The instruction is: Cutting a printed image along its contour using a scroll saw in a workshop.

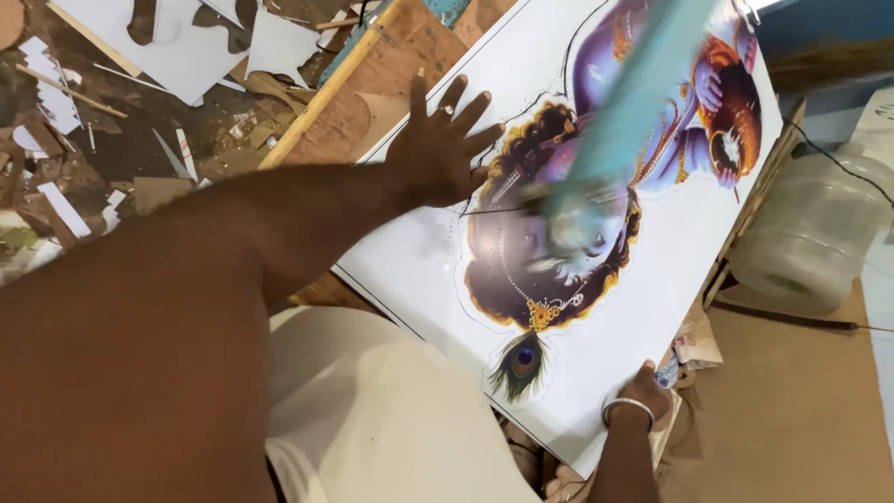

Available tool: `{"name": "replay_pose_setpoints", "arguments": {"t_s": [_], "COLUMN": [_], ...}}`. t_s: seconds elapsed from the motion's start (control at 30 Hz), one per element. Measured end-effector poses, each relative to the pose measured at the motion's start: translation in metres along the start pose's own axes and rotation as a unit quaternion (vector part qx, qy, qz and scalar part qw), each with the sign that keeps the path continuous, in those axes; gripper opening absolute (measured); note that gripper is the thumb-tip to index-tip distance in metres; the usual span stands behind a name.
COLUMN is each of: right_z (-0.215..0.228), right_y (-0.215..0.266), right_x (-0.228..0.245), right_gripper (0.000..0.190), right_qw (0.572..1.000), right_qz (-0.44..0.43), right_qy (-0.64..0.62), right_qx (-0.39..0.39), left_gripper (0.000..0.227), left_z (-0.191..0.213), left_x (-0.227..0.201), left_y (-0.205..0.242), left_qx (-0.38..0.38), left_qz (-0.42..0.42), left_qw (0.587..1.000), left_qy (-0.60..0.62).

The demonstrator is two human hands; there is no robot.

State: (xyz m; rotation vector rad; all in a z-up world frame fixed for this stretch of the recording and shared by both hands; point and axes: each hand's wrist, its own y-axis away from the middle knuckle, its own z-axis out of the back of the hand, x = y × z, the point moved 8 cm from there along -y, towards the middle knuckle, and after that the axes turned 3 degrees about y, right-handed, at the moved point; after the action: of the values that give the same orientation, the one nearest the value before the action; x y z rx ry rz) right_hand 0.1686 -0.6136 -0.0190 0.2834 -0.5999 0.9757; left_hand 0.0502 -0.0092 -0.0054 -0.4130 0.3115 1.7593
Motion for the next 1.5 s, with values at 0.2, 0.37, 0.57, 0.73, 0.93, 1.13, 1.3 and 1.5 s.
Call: {"name": "replay_pose_setpoints", "arguments": {"t_s": [0.2, 0.37, 0.57, 0.73, 0.93, 1.13, 1.3, 1.5], "right_z": [0.007, 0.015, 0.030, 0.034, 0.036, 0.043, 0.052, 0.059], "right_y": [0.019, 0.036, 0.081, 0.089, 0.097, 0.114, 0.151, 0.178], "right_x": [-0.017, -0.018, -0.019, -0.040, -0.074, -0.093, -0.083, -0.083], "right_gripper": [0.058, 0.061, 0.061, 0.062, 0.065, 0.057, 0.062, 0.063], "right_qw": [0.997, 0.997, 0.993, 0.990, 0.992, 0.992, 0.985, 0.984], "right_qz": [-0.075, -0.074, -0.120, -0.139, -0.122, -0.114, -0.171, -0.177], "right_qy": [0.016, 0.015, 0.002, -0.007, -0.026, -0.045, -0.018, -0.018], "right_qx": [0.005, 0.001, -0.016, -0.003, 0.010, -0.022, -0.019, -0.026], "left_gripper": [0.066, 0.065, 0.064, 0.064, 0.061, 0.060, 0.062, 0.062], "left_z": [0.000, -0.001, -0.003, 0.000, 0.002, 0.004, -0.002, -0.003], "left_x": [0.002, 0.004, 0.002, 0.000, -0.004, -0.009, -0.012, -0.015], "left_y": [-0.007, -0.010, -0.017, -0.019, -0.022, -0.029, -0.034, -0.038], "left_qx": [-0.003, -0.042, -0.032, -0.036, -0.027, 0.010, 0.027, 0.035], "left_qz": [-0.028, -0.051, -0.076, -0.100, -0.126, -0.136, -0.147, -0.170], "left_qw": [1.000, 0.998, 0.997, 0.994, 0.992, 0.991, 0.989, 0.985], "left_qy": [-0.015, 0.004, -0.001, -0.003, -0.001, 0.001, -0.015, -0.019]}}
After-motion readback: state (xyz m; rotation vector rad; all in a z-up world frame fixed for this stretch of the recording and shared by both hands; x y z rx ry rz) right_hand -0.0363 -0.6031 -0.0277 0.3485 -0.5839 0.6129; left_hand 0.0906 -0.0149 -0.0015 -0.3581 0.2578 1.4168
